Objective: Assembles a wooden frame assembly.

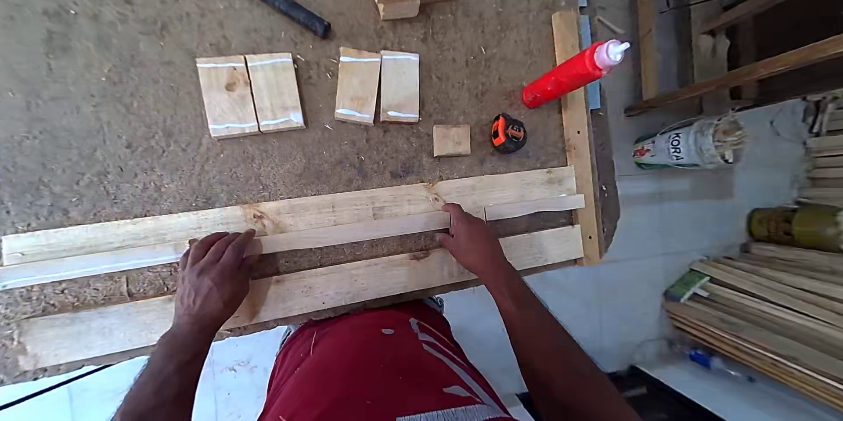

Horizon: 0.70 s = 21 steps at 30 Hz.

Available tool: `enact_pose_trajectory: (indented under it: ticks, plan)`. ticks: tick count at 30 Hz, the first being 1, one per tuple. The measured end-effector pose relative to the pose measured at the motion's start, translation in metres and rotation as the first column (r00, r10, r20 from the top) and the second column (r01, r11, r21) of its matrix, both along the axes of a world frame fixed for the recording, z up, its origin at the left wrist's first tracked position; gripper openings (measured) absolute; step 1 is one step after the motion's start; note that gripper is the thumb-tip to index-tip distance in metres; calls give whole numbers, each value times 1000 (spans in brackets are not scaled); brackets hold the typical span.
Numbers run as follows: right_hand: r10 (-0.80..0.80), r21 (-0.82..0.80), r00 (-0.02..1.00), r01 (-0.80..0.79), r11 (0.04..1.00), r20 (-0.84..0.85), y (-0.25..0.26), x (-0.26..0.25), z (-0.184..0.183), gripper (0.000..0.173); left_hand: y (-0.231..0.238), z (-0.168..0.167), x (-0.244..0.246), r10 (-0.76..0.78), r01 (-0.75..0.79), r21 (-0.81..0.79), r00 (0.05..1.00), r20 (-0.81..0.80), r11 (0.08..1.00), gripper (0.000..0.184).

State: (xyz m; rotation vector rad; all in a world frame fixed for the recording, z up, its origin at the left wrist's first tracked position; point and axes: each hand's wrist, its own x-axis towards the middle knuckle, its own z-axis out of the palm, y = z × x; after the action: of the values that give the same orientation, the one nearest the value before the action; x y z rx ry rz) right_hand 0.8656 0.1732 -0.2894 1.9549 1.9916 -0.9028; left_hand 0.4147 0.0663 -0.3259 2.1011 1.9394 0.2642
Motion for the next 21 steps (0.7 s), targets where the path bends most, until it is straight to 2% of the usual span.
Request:
enact_pose_trajectory:
  ticks: [8,13,16,19,21]
  plan:
    - [59,-71,993,-52,996,104,11,-13,4,44,4,6,-7,-33,33,-3,999,-36,999,34]
    - [66,-64,996,-63,996,56,10,-10,7,47,4,14,-6,37,-37,-12,999,8,999,36]
    - [52,-46,998,-50,998,30,9,-13,4,49,4,16,-9,14,-13,17,999,-29,1000,32]
    - [43,-17,997,-42,999,65,7,-15,-1,50,2,9,-12,-2,3,25,998,-56,1000,33]
    - [20,-17,992,-18,1000,122,6,-21,2,59,-1,4,-16,6,-5,47,1000,-18,999,38]
